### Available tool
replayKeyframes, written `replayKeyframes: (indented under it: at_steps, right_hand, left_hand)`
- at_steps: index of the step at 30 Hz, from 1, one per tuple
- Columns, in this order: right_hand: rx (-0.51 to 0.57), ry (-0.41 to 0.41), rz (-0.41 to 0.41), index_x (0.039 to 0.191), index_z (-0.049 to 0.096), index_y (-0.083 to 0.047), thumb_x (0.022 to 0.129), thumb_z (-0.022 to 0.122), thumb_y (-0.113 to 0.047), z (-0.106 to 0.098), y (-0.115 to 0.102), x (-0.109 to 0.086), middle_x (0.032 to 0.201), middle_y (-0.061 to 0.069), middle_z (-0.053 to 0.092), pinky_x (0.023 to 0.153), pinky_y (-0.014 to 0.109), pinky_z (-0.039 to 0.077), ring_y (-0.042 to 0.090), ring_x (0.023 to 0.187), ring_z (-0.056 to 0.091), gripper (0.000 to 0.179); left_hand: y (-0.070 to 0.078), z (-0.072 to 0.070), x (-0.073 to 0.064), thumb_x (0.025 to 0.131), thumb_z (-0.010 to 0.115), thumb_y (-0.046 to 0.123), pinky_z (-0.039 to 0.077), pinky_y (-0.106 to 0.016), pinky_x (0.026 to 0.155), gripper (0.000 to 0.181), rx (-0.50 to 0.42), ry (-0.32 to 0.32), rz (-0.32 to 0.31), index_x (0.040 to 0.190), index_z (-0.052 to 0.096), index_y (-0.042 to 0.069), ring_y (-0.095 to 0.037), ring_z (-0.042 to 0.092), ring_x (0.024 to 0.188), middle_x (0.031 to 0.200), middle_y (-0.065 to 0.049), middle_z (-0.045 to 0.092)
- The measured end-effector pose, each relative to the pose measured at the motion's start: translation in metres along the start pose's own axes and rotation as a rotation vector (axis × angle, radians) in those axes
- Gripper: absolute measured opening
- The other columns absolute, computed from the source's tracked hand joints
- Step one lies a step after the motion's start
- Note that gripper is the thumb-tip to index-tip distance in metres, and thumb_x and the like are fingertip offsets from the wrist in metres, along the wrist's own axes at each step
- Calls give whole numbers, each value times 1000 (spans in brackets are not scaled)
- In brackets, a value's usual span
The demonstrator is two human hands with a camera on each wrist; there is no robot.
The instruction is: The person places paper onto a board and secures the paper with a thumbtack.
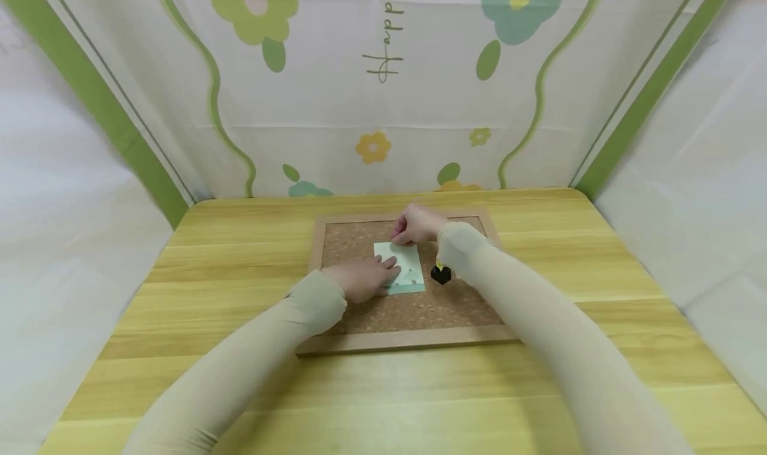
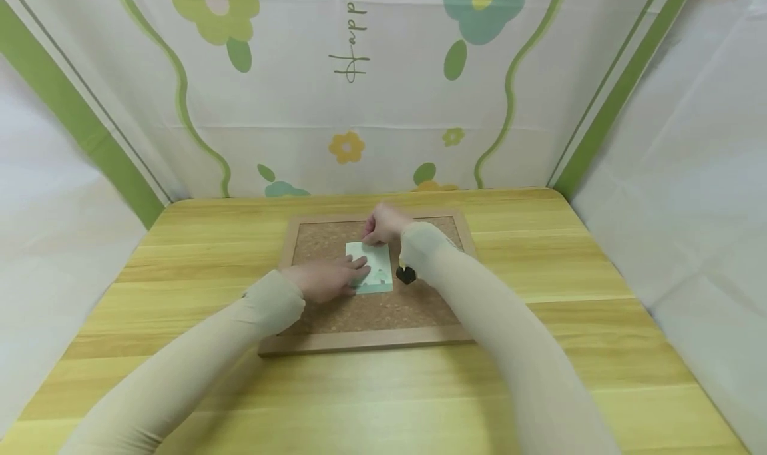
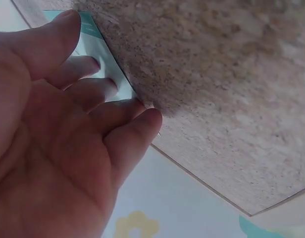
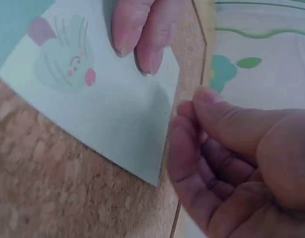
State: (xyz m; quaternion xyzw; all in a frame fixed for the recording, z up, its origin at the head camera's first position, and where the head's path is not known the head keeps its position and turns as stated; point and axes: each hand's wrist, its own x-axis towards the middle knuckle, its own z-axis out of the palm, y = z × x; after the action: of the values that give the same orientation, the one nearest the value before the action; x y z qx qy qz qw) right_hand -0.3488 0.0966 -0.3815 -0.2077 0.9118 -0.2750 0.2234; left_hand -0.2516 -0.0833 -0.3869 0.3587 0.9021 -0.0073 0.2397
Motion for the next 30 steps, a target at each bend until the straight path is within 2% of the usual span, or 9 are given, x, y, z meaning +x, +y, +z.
replayKeyframes:
  at_steps: [7,13,18,26,30]
  right_hand:
    - [-73,-54,53,90,74,-6,95,70,-18,5,-8,9,82,5,69,65,25,51,15,72,60,13]
    - [-133,-96,106,87,74,-11,95,70,-21,7,-13,17,87,2,68,71,28,51,17,79,59,13]
    - [-73,-134,155,85,73,-10,93,72,-20,8,-14,22,90,4,68,73,33,54,19,81,60,13]
    - [6,-173,163,88,72,-9,94,71,-15,6,-9,28,91,6,68,69,32,54,19,80,61,8]
    - [-23,-189,167,88,72,-8,93,72,-16,4,-8,30,89,5,68,65,29,53,18,77,60,10]
  left_hand:
    - [-1,1,2,105,48,30,31,-45,114,60,13,-4,-10,159,26,15,-31,23,147,164,-7,16]
    - [1,0,1,105,48,28,31,-46,114,60,-1,-7,-3,158,26,14,-31,22,147,164,-7,16]
    - [1,0,1,105,48,27,31,-46,113,59,-7,2,4,158,26,13,-32,23,147,164,-9,16]
    - [0,2,2,105,50,27,31,-47,113,59,-9,23,-4,158,29,13,-33,25,146,163,-8,18]
    - [-1,2,2,104,50,27,32,-47,113,58,-5,24,-4,157,30,13,-34,26,145,163,-8,19]
